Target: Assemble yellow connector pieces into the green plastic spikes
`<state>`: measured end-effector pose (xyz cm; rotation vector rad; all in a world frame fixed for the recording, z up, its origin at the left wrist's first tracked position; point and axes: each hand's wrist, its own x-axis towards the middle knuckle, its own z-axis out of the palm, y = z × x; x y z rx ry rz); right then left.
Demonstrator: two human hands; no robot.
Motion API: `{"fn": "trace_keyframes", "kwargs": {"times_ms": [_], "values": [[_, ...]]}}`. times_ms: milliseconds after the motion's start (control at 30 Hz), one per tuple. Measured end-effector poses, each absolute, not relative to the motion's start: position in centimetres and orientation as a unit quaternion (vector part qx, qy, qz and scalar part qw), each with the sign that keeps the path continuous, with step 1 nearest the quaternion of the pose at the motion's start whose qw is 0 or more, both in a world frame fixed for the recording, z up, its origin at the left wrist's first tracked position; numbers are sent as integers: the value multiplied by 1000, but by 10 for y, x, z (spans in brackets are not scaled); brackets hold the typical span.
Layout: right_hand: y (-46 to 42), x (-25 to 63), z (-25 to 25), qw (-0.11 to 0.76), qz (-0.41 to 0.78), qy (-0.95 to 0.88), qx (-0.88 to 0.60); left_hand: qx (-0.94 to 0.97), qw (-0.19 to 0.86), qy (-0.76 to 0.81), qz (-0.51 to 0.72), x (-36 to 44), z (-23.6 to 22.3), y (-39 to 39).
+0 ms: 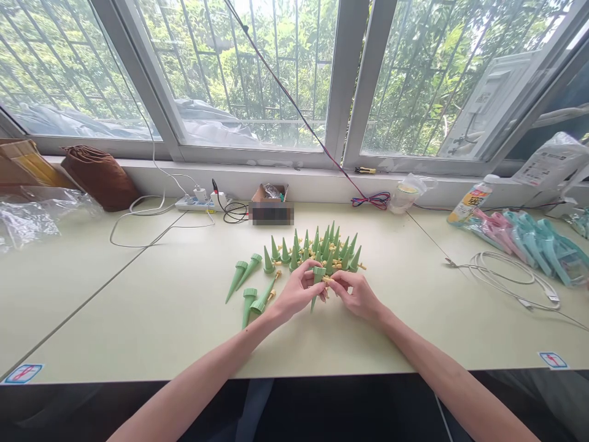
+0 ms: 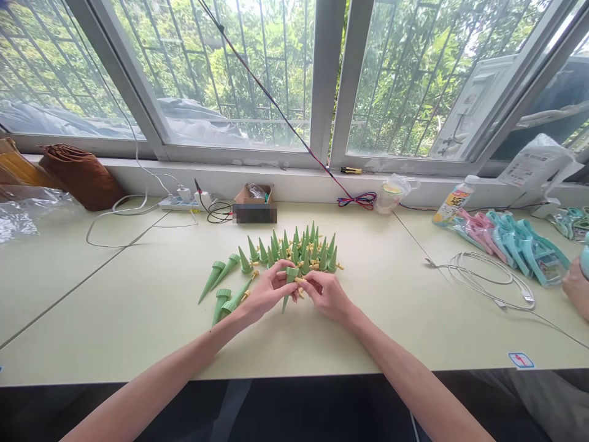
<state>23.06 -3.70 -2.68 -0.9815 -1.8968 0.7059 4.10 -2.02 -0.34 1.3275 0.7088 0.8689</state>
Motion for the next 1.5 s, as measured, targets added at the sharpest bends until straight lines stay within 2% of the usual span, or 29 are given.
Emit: {"fn": "trace_keyframes", "kwargs": {"times_ms": [500,700,967,1200,1500], "values": [[-36,230,-28,402,292,-773,-394,603,625,337,363,40,-4,-20],[-35,232,-30,423,272,-751,-428,587,637,334,372,42,-1,-22],[-38,230,-26,412,324,-751,-402,601,624,333,373,41,-3,-22],[-36,231,-26,404,285,-771,-401,611,616,338,364,40,-4,-21],[-36,231,-28,413,292,-758,-413,613,617,333,366,41,-5,-21]]}}
